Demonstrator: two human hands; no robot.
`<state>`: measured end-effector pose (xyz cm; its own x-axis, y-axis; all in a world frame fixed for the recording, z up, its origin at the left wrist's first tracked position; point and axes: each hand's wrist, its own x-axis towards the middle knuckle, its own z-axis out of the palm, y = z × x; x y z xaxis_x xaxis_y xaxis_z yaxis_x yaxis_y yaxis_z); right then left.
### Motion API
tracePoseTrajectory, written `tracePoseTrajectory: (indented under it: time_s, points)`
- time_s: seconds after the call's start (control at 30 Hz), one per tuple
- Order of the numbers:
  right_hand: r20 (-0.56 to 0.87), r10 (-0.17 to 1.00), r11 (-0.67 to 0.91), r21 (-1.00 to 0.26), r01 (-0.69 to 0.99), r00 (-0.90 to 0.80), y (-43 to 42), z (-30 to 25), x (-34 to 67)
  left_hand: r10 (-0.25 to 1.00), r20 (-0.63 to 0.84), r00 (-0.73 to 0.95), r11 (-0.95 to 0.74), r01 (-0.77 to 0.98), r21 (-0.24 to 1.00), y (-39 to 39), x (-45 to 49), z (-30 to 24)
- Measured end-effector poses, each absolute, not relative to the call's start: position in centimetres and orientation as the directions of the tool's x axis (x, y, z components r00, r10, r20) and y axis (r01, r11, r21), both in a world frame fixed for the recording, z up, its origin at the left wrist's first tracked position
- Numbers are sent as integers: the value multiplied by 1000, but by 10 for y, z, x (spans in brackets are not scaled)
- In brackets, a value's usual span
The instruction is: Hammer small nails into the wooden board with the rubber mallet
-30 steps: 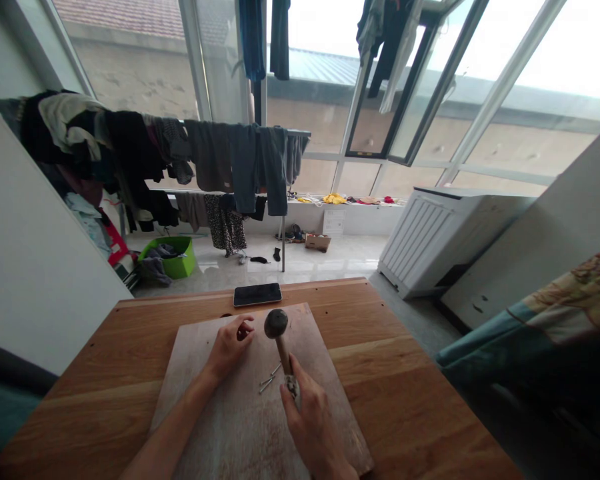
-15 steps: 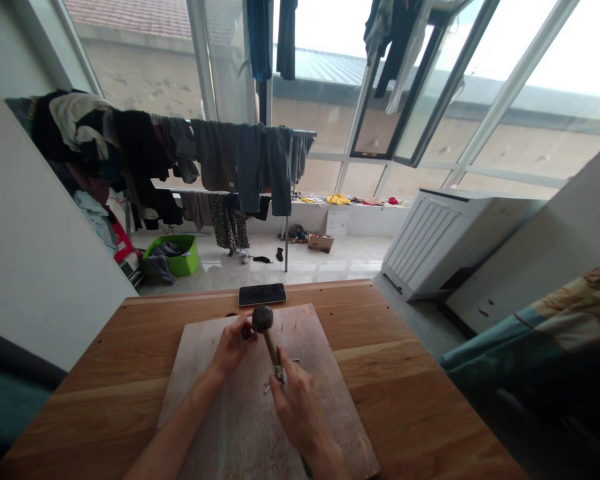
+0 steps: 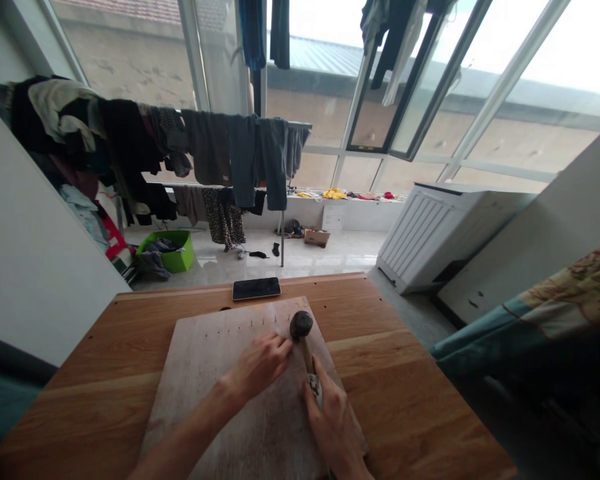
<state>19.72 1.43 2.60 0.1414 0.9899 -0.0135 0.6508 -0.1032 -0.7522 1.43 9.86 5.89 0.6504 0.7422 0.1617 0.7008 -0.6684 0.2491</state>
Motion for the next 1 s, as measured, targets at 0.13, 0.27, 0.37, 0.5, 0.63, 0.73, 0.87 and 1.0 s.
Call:
tracePoseTrajectory:
  time_s: [0.13, 0.27, 0.37, 0.5, 0.63, 0.73, 0.87, 1.0]
  points:
    - [-9, 993, -83, -765, 638, 119, 14, 29, 196, 769, 73, 635, -637, 753, 165, 91, 41, 62]
    - [2, 992, -76, -777, 625, 124, 14, 26, 197, 746, 50, 665, -665, 737, 118, 90, 51, 65]
    - [31, 991, -57, -781, 622, 130, 14, 22, 198, 753, 114, 648, -656, 729, 193, 93, 41, 65]
    - [4, 988, -93, -772, 628, 152, 13, 20, 198, 850, 301, 432, -526, 673, 521, 109, -2, 58]
    - [-31, 991, -107, -767, 632, 130, 14, 20, 198, 913, 403, 65, -375, 521, 767, 131, -58, 39]
    - [-49, 990, -121, -760, 639, 129, 15, 20, 198, 944, 330, -16, -285, 469, 836, 139, -84, 25]
    - [-36, 989, -120, -757, 642, 142, 16, 19, 198, 947, 320, -8, -283, 449, 848, 138, -88, 15]
    - [-21, 987, -121, -745, 656, 158, 14, 18, 198, 940, 340, 17, -312, 446, 839, 136, -86, 12]
